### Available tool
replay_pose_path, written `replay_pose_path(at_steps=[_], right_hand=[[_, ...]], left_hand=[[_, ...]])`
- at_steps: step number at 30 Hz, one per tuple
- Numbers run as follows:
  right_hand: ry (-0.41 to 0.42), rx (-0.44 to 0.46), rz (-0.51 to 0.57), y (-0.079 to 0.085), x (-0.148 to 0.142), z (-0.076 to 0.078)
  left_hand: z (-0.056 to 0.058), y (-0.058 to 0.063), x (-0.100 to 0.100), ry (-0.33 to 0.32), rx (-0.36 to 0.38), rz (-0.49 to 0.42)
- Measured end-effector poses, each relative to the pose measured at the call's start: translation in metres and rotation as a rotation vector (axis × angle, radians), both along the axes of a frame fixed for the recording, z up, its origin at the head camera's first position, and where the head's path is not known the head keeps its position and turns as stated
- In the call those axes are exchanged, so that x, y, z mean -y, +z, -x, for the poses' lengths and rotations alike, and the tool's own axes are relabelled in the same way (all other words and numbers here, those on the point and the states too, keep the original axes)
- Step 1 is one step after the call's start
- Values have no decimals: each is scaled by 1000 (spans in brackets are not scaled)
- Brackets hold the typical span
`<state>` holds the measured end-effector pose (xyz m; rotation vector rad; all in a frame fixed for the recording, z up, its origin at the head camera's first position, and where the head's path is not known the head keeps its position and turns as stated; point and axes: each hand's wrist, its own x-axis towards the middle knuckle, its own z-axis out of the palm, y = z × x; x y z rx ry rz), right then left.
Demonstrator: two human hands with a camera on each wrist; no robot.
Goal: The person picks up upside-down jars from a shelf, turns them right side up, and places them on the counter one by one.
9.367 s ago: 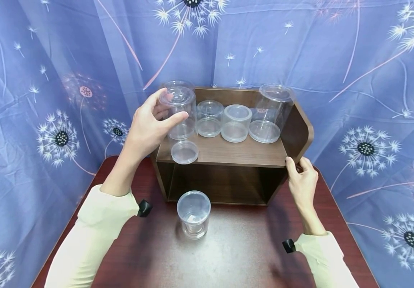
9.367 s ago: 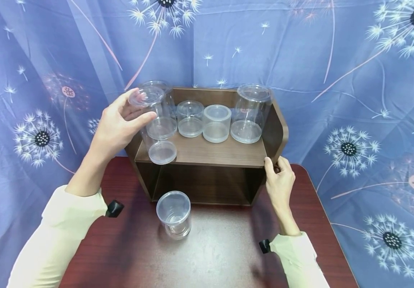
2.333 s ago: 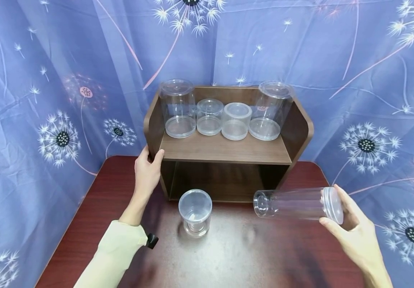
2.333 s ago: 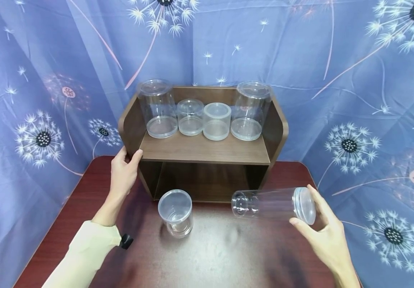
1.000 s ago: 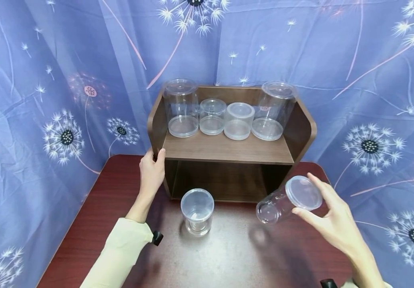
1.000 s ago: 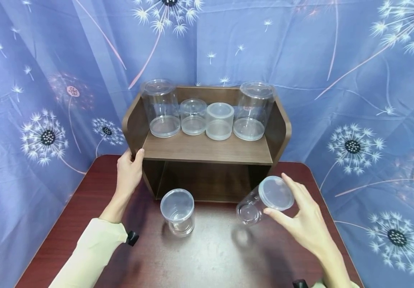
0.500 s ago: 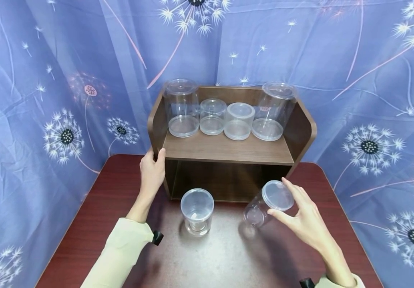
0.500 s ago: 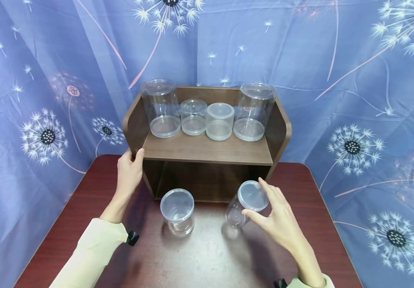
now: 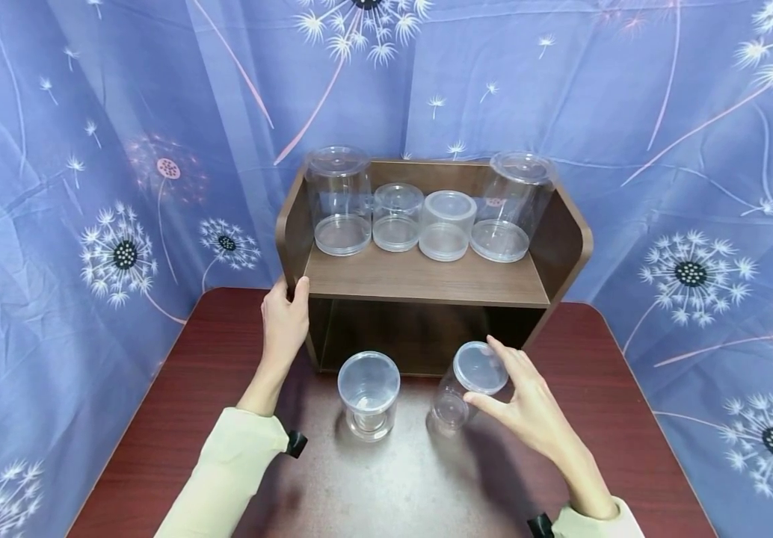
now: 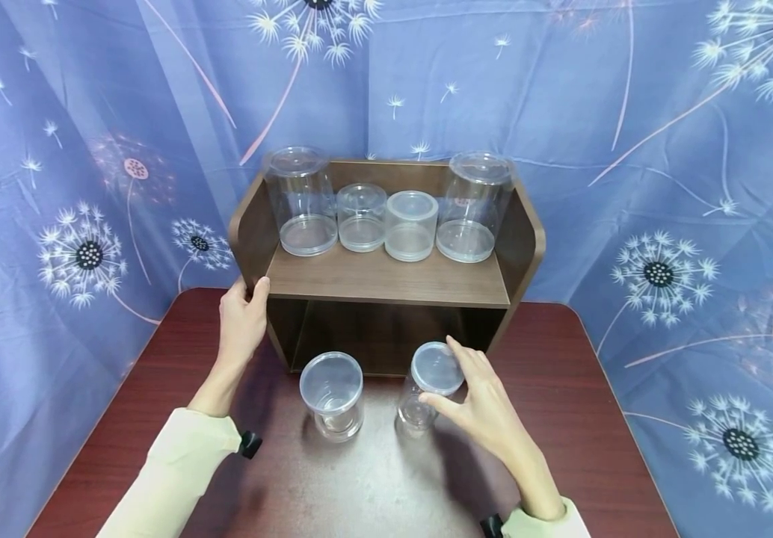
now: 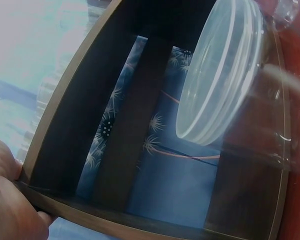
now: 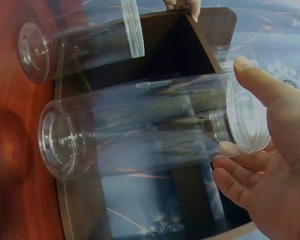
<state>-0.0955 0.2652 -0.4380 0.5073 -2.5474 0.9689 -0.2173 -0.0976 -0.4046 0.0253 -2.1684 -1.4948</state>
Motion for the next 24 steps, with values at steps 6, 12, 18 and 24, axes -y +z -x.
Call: replay_pose_path(at_steps=[6, 12, 18, 24], right_hand=[[33, 3, -6, -8, 13, 5], [61, -15, -17, -18, 22, 11], [80, -25, -23, -25, 31, 14], [89, -33, -29, -29, 37, 15]], left_hand=[[0, 0, 0, -7, -11, -3], [0, 0, 1, -7, -14, -8], [-1, 0, 0, -12, -13, -20], [-2, 1, 1, -16, -12, -3]])
